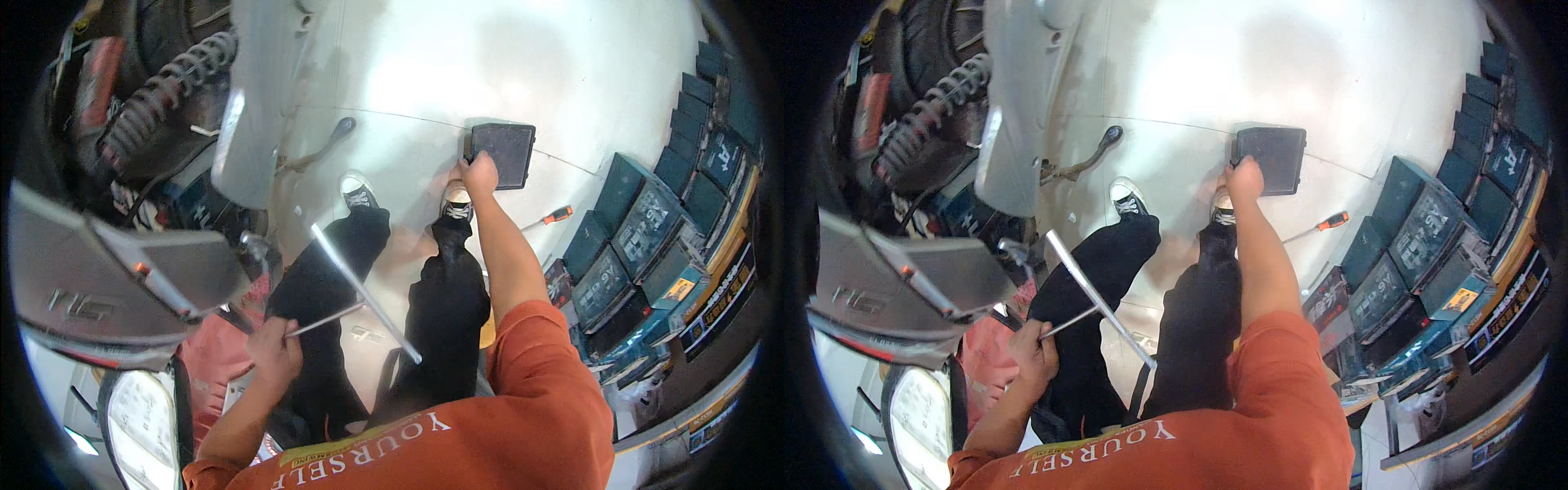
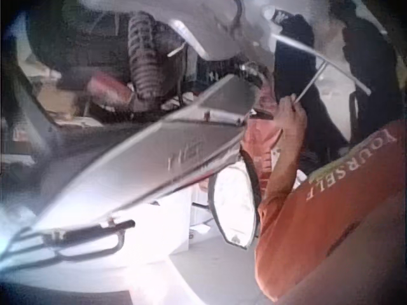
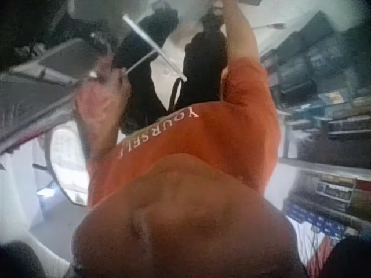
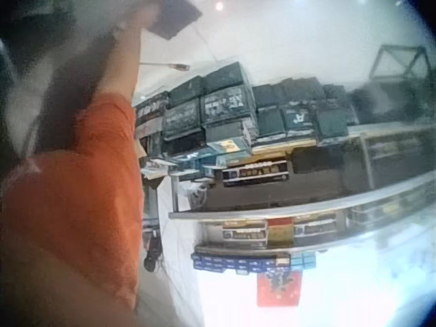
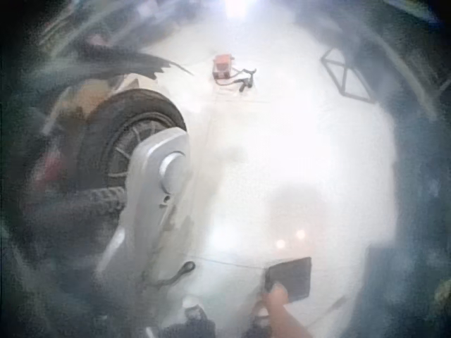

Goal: The person removes the seat of a scooter, uses a wrench to loosen and tighten bolts under the seat, then replaces the seat. The person also picks up a screwdriver and a cloth from the floor.

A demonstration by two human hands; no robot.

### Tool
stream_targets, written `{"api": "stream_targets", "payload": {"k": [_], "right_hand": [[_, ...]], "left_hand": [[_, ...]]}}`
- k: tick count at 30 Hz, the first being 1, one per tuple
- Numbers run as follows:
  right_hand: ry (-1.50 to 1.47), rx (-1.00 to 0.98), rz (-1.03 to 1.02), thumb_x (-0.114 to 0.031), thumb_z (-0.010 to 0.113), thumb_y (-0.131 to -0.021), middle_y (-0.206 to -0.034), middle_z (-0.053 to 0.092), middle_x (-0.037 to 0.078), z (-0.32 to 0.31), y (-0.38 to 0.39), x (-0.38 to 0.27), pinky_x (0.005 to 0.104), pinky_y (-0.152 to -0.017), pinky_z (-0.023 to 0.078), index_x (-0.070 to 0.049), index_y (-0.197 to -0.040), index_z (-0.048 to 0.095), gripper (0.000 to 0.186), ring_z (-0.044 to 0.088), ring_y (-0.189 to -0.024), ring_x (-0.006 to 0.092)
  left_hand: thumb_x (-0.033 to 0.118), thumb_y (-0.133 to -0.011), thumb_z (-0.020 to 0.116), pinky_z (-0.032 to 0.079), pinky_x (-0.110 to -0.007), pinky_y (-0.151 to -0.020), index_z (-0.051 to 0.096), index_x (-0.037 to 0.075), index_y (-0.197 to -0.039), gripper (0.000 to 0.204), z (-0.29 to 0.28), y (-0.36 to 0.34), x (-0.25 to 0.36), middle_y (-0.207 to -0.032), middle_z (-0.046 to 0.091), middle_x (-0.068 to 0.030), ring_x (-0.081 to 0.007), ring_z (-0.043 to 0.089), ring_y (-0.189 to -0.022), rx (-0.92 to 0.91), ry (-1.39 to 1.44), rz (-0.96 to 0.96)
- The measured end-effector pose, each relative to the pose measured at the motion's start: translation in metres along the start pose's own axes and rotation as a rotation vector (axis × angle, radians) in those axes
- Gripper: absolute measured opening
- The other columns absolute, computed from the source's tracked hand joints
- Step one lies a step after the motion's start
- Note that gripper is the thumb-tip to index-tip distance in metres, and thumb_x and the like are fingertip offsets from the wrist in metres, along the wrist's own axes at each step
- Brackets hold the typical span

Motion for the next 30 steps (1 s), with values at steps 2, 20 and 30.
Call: {"api": "stream_targets", "payload": {"k": [2,20,30], "right_hand": [[-0.062,0.053,-0.127,-0.031,0.077,-0.075,-0.084,0.066,0.025,-0.02,0.019,0.01,0.0483,-0.071,0.052,0.002,-0.081,0.061,0.037,0.066,-0.081,0.0412],[0.133,-0.694,-0.773,-0.006,0.079,-0.076,-0.083,0.063,0.01,-0.511,0.325,-0.184,0.0324,-0.062,0.052,0.0,-0.095,0.065,0.024,0.065,-0.071,0.0211],[0.608,-0.921,-1.249,-0.014,0.07,-0.078,-0.092,0.059,0.013,-0.558,0.464,-0.374,0.0452,-0.068,0.052,-0.007,-0.102,0.063,0.027,0.063,-0.081,0.0363]], "left_hand": [[0.009,-0.084,0.065,0.042,-0.043,-0.05,0.057,0.007,-0.073,0.013,-0.003,0.004,0.002,-0.065,0.054,-0.0139,-0.0353,0.056,-0.056,-0.048,-0.032,-0.022],[0.026,-0.095,0.059,0.05,-0.039,-0.059,0.067,0.004,-0.084,0.026,-0.101,0.161,0.106,-0.073,0.066,-0.0125,-0.0303,0.065,-0.066,0.136,0.836,-0.331],[0.049,-0.098,0.054,0.022,-0.022,-0.037,0.065,-0.002,-0.103,0.052,-0.206,0.171,0.078,-0.076,0.069,-0.0087,-0.0024,0.033,-0.038,0.437,2.033,-1.001]]}}
Point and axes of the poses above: each hand's wrist, its own y-axis away from the middle knuckle, its own z-axis out of the palm, x = y × z, the point moved 1 cm from there along -y, towards the middle knuckle
